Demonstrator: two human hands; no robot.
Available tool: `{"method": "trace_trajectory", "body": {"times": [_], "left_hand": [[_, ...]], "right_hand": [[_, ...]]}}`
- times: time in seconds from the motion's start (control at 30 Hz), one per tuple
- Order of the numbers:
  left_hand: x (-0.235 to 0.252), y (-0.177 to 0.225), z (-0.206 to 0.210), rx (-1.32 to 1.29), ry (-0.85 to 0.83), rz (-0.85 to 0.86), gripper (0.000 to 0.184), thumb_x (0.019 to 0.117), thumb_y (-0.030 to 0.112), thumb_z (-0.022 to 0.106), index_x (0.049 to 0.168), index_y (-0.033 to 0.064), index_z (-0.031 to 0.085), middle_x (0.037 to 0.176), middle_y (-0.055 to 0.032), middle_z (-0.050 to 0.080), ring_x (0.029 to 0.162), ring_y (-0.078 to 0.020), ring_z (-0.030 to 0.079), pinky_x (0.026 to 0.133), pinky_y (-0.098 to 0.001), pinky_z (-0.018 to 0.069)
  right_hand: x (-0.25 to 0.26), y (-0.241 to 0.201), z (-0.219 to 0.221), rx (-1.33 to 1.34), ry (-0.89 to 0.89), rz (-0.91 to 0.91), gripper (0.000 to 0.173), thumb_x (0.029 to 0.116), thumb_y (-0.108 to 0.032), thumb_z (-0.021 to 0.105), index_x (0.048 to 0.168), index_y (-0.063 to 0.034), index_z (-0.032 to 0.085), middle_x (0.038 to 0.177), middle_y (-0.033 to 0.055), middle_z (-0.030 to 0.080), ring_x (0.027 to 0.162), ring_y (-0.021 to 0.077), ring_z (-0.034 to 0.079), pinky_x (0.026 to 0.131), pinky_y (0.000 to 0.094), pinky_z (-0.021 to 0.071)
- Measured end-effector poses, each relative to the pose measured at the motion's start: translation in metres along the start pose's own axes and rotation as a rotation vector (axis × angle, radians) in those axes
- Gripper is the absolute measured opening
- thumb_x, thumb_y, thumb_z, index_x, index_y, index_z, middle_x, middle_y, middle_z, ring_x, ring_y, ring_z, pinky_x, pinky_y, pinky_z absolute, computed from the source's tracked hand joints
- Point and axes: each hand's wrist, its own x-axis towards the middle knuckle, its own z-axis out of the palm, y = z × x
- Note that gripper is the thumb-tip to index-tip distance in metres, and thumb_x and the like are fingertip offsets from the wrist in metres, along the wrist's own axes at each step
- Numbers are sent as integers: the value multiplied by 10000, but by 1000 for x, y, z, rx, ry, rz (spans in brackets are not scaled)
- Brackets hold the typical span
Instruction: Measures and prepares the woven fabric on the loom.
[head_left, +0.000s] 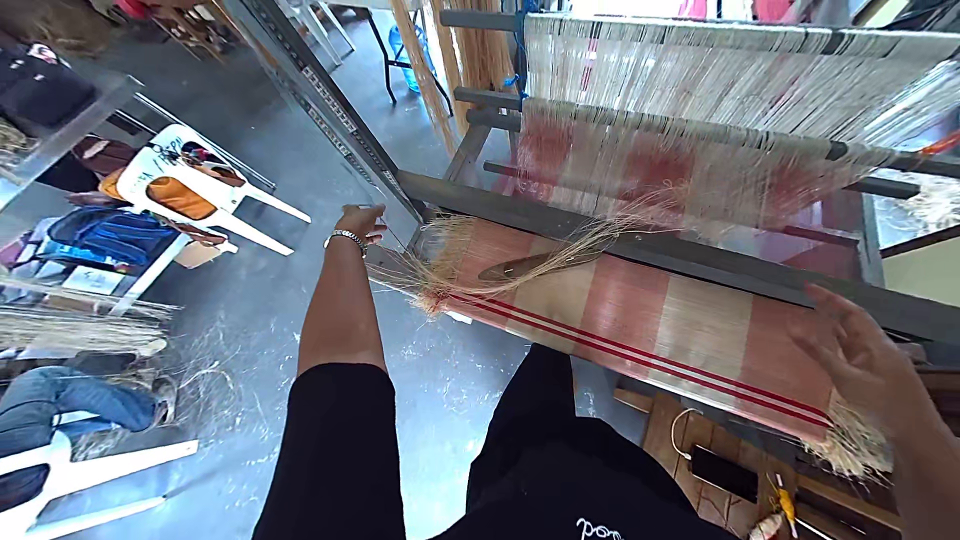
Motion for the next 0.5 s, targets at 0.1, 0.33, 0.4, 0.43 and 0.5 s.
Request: {"method": "trace_trajectory", "body": {"times": [0.1, 0.33, 0.4, 0.43, 0.5], "left_hand": [[-6, 12, 9, -226, 206, 35, 716, 1082, 447, 444, 1571, 8, 160, 1202, -213, 656, 808, -196, 706, 697, -326, 590], [-25, 30, 51, -407, 315, 356, 382, 1076, 222, 481, 1357, -33, 434, 1099, -180, 646, 858, -230, 715, 754, -394, 619], [-8, 24, 55, -308, 390, 334, 510, 998, 183, 600, 1424, -13, 402, 1238, -247, 593, 1025, -321, 657, 828, -475, 579], [-2, 24, 54, -291, 431, 325, 579, 957, 150, 636, 1459, -1, 391, 1311, -281, 566, 1124, -367, 619, 889, -503, 550], [5, 29, 45, -287, 489, 337, 710, 906, 73, 626, 1549, 42, 327, 1443, -312, 475, 1284, -413, 533, 1011, -517, 502]], "right_hand": [[-23, 2, 10, 81, 21, 76, 803, 930, -533, 657, 1546, -72, 426, 1588, 141, 439, 1475, 241, 412, 1155, 433, 435], [-48, -17, 19, 91, 41, 56, 667, 966, -444, 624, 1470, -22, 513, 1536, 165, 497, 1433, 249, 466, 1133, 404, 461], [-54, -14, 18, 89, 40, 47, 625, 978, -421, 614, 1452, -23, 531, 1525, 161, 511, 1421, 251, 481, 1116, 407, 476], [-57, -14, 18, 91, 40, 53, 616, 979, -411, 614, 1450, -22, 533, 1522, 163, 515, 1417, 252, 485, 1111, 411, 480], [-62, -17, 17, 99, 32, 85, 606, 985, -381, 616, 1453, -6, 526, 1518, 182, 512, 1406, 259, 495, 1104, 416, 485]]}}
